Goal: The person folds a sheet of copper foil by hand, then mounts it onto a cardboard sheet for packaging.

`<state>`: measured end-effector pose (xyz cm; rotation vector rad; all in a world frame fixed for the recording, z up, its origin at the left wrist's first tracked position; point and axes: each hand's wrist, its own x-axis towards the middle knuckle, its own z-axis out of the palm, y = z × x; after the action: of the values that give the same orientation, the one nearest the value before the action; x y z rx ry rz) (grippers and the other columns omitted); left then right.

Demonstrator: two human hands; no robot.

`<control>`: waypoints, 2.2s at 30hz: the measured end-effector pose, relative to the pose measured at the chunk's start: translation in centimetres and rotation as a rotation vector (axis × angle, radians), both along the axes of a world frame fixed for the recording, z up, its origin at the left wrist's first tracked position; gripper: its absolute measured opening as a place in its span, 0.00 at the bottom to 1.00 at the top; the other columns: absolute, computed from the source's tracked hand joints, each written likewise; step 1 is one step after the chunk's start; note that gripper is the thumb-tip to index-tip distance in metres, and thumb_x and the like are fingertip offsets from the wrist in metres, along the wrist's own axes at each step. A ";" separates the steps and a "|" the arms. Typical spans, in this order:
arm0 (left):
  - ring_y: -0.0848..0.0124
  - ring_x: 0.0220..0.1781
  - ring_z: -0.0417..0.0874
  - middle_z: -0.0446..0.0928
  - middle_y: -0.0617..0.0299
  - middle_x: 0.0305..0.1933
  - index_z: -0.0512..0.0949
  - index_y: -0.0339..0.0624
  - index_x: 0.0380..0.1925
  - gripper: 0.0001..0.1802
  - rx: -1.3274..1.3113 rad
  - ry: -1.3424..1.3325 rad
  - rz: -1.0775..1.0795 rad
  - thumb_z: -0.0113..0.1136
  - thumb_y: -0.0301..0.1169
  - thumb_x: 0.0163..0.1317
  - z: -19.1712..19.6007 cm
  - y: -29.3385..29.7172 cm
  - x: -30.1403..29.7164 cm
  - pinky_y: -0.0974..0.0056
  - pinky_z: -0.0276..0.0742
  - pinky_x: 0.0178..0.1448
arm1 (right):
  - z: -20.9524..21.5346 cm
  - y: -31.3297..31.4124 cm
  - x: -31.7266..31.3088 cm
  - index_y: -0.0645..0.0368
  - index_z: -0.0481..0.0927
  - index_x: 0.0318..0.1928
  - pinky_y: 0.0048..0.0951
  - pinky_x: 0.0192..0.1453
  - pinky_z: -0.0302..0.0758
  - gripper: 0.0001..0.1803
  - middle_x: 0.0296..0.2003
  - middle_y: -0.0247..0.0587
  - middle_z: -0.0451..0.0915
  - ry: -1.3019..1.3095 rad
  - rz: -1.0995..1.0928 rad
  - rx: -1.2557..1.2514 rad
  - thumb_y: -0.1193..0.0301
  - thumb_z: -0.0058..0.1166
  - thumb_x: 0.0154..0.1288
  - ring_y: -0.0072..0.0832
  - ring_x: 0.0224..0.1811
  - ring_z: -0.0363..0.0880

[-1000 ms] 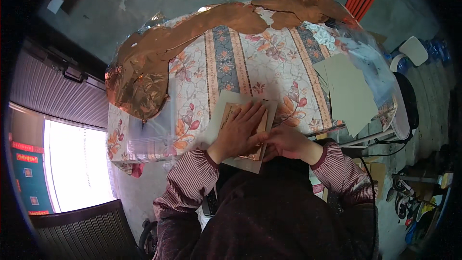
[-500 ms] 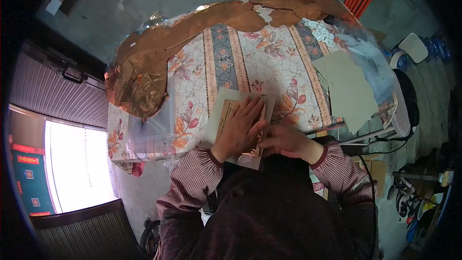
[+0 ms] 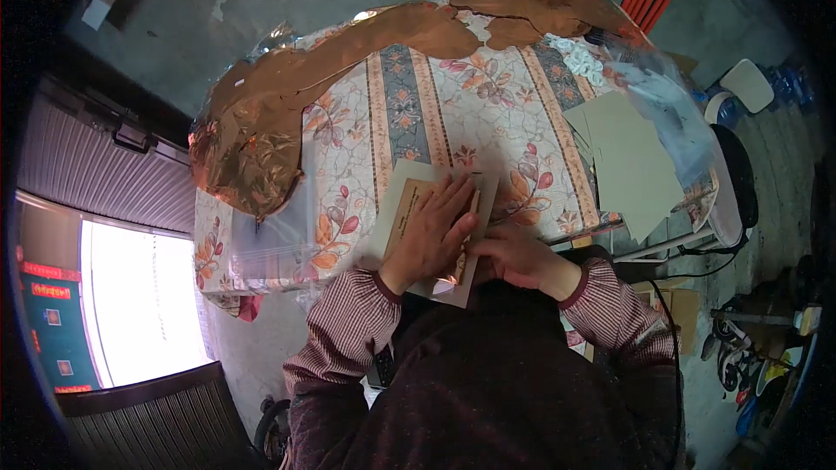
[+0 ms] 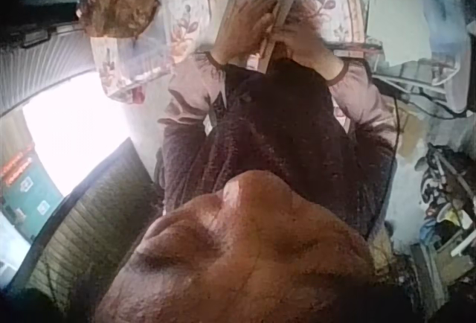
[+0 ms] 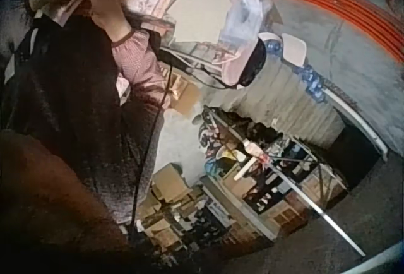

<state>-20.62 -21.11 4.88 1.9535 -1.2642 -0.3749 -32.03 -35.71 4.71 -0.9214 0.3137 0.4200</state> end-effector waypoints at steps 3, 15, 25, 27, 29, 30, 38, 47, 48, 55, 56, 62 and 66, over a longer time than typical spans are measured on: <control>0.47 0.74 0.52 0.58 0.44 0.70 0.60 0.33 0.65 0.34 -0.010 -0.034 -0.032 0.41 0.48 0.70 -0.2 0.0 0.1 0.50 0.46 0.74 | -0.1 -0.1 0.2 0.68 0.71 0.52 0.38 0.47 0.83 0.16 0.45 0.46 0.78 0.031 -0.001 0.053 0.74 0.48 0.66 0.35 0.44 0.82; 0.73 0.26 0.77 0.80 0.58 0.34 0.77 0.33 0.35 0.07 -0.332 0.429 0.322 0.51 0.24 0.64 0.4 9.4 -5.8 0.68 0.73 0.35 | -1.3 -0.2 -0.1 0.68 0.72 0.53 0.37 0.50 0.82 0.16 0.47 0.43 0.79 -0.141 -0.272 -0.203 0.70 0.48 0.70 0.31 0.47 0.81; 0.81 0.23 0.73 0.78 0.64 0.36 0.72 0.34 0.50 0.15 -0.419 1.013 0.669 0.57 0.23 0.63 -1.9 5.7 -9.6 0.76 0.69 0.28 | -1.0 3.6 -0.7 0.65 0.69 0.56 0.37 0.52 0.80 0.17 0.49 0.42 0.77 -0.173 -0.458 -0.021 0.69 0.45 0.72 0.31 0.49 0.80; 0.81 0.21 0.73 0.78 0.63 0.34 0.72 0.34 0.50 0.13 -0.547 1.011 0.643 0.55 0.22 0.65 -2.0 5.6 -9.6 0.76 0.68 0.26 | -0.8 4.0 -0.7 0.64 0.67 0.57 0.37 0.52 0.80 0.17 0.50 0.42 0.76 -0.194 -0.470 -0.030 0.69 0.44 0.72 0.31 0.49 0.80; 0.80 0.21 0.74 0.78 0.62 0.34 0.71 0.33 0.50 0.13 -0.573 1.049 0.675 0.54 0.21 0.65 -1.3 5.2 -9.7 0.75 0.68 0.25 | -0.9 4.3 -0.8 0.63 0.66 0.58 0.36 0.51 0.80 0.17 0.50 0.41 0.76 -0.215 -0.484 -0.036 0.69 0.44 0.72 0.30 0.50 0.80; 0.79 0.20 0.74 0.79 0.61 0.33 0.71 0.33 0.50 0.13 -0.599 1.087 0.705 0.53 0.21 0.65 -1.0 5.0 -9.7 0.75 0.68 0.25 | -1.2 4.4 -0.8 0.62 0.65 0.58 0.36 0.51 0.80 0.18 0.51 0.41 0.76 -0.203 -0.510 -0.044 0.69 0.44 0.72 0.30 0.50 0.80; 0.74 0.45 0.80 0.79 0.58 0.46 0.70 0.33 0.52 0.17 -0.733 0.987 0.636 0.52 0.14 0.63 -2.8 5.2 -9.9 0.71 0.76 0.50 | -1.8 5.3 -1.1 0.60 0.65 0.59 0.37 0.54 0.79 0.19 0.52 0.40 0.73 -0.171 -0.516 0.011 0.67 0.47 0.72 0.30 0.53 0.76; 0.72 0.50 0.80 0.79 0.56 0.48 0.69 0.32 0.53 0.17 -0.608 0.918 0.581 0.52 0.14 0.64 -3.5 7.3 -10.1 0.69 0.75 0.54 | -0.8 3.8 -2.3 0.63 0.70 0.56 0.35 0.55 0.77 0.17 0.52 0.41 0.76 -0.069 -0.290 0.184 0.66 0.45 0.73 0.32 0.53 0.78; 0.72 0.49 0.80 0.79 0.56 0.48 0.69 0.31 0.52 0.16 -0.609 0.913 0.591 0.52 0.15 0.64 -3.8 7.7 -10.1 0.69 0.76 0.54 | -0.7 3.7 -2.5 0.63 0.70 0.56 0.35 0.55 0.77 0.17 0.51 0.41 0.76 -0.065 -0.254 0.151 0.67 0.45 0.73 0.32 0.53 0.78; 0.72 0.46 0.81 0.80 0.56 0.46 0.71 0.32 0.50 0.14 -0.554 0.910 0.541 0.53 0.15 0.63 -4.8 8.3 -10.9 0.66 0.78 0.51 | -0.9 1.7 -5.3 0.63 0.71 0.55 0.32 0.51 0.79 0.15 0.49 0.42 0.78 -0.019 -0.318 0.025 0.70 0.46 0.72 0.33 0.49 0.80; 0.72 0.46 0.81 0.80 0.56 0.45 0.71 0.32 0.49 0.14 -0.539 0.898 0.527 0.53 0.14 0.63 -5.1 8.3 -11.1 0.66 0.78 0.51 | -0.9 1.5 -5.7 0.63 0.71 0.55 0.32 0.51 0.79 0.15 0.49 0.42 0.78 -0.016 -0.324 0.025 0.70 0.46 0.72 0.33 0.49 0.80; 0.71 0.44 0.81 0.80 0.56 0.43 0.72 0.32 0.46 0.13 -0.552 0.930 0.535 0.52 0.13 0.62 -4.4 8.4 -11.5 0.66 0.79 0.50 | -1.4 0.0 -8.0 0.62 0.72 0.53 0.29 0.42 0.81 0.13 0.44 0.42 0.80 -0.130 -0.532 -0.183 0.72 0.45 0.72 0.30 0.41 0.82; 0.71 0.43 0.82 0.80 0.56 0.43 0.72 0.33 0.46 0.13 -0.580 0.941 0.531 0.52 0.13 0.62 -4.1 8.9 -11.5 0.66 0.79 0.50 | -2.2 -1.1 -9.0 0.61 0.73 0.47 0.20 0.27 0.76 0.08 0.35 0.36 0.79 -0.134 -0.821 -0.333 0.73 0.49 0.70 0.21 0.29 0.79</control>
<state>-32.13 -12.16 0.73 1.2569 -0.1857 -0.4934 -41.06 -36.76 2.52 -1.0497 0.6137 -0.4609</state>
